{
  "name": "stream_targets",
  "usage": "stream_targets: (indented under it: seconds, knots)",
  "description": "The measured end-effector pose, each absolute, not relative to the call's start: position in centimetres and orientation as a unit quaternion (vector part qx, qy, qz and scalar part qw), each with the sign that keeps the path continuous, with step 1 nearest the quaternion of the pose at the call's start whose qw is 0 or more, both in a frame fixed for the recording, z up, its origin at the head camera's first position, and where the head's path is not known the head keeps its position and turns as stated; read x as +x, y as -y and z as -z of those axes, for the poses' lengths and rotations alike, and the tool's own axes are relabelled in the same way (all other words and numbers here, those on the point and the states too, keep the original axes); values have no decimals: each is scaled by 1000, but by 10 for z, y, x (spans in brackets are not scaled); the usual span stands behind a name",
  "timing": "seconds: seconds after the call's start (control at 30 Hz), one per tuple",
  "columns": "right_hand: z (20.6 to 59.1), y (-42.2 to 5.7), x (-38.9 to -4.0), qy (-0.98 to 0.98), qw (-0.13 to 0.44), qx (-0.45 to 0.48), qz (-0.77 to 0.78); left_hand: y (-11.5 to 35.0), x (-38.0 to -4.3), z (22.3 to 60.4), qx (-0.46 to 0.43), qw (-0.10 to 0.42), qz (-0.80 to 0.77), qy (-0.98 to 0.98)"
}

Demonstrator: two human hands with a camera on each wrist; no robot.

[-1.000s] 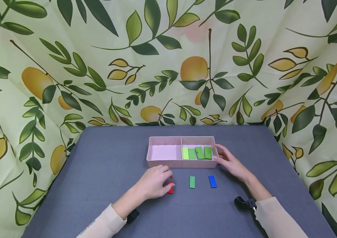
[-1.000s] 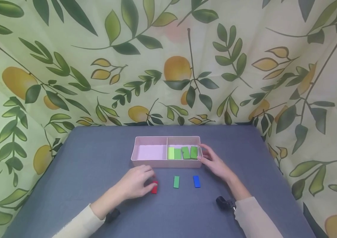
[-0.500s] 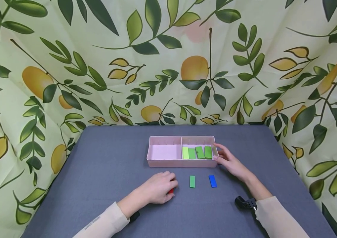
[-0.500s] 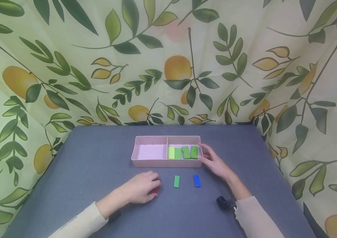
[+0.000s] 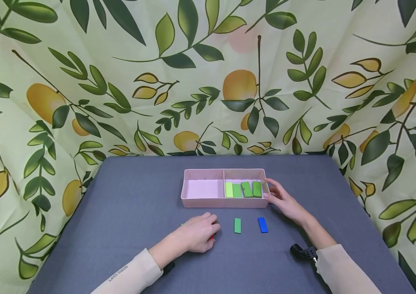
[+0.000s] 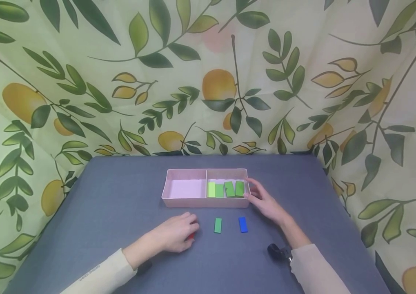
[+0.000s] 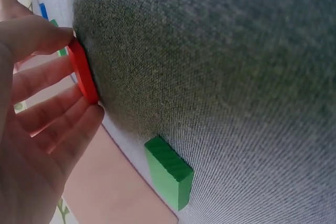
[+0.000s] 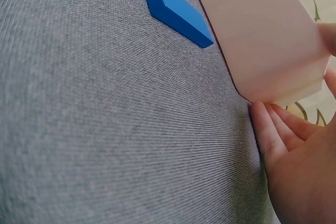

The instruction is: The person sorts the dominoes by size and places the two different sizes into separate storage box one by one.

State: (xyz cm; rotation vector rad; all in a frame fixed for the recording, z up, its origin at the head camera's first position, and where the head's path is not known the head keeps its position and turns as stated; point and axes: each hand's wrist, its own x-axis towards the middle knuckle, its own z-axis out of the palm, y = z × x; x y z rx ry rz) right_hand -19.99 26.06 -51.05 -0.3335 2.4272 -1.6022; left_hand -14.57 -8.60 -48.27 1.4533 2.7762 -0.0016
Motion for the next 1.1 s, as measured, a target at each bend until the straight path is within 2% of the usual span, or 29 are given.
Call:
stream_targets:
  seconds: [0.47,0.63,0.87,1.1]
  knots:
    - [510,-260,-199,-825,113,-110,543,87,-148,472,479,-39,-23,-877]
    - [511,-259,-200,-825,111,-109,543,87,-149,466,473,-37,-37,-880]
    - [511,-261,-199,-824,109,-109,546,88,-153,454,486,-82,-46,-869]
    - [514,-260,-201,-825,109,-105,544,87,-163,438,476,-98,-50,-872]
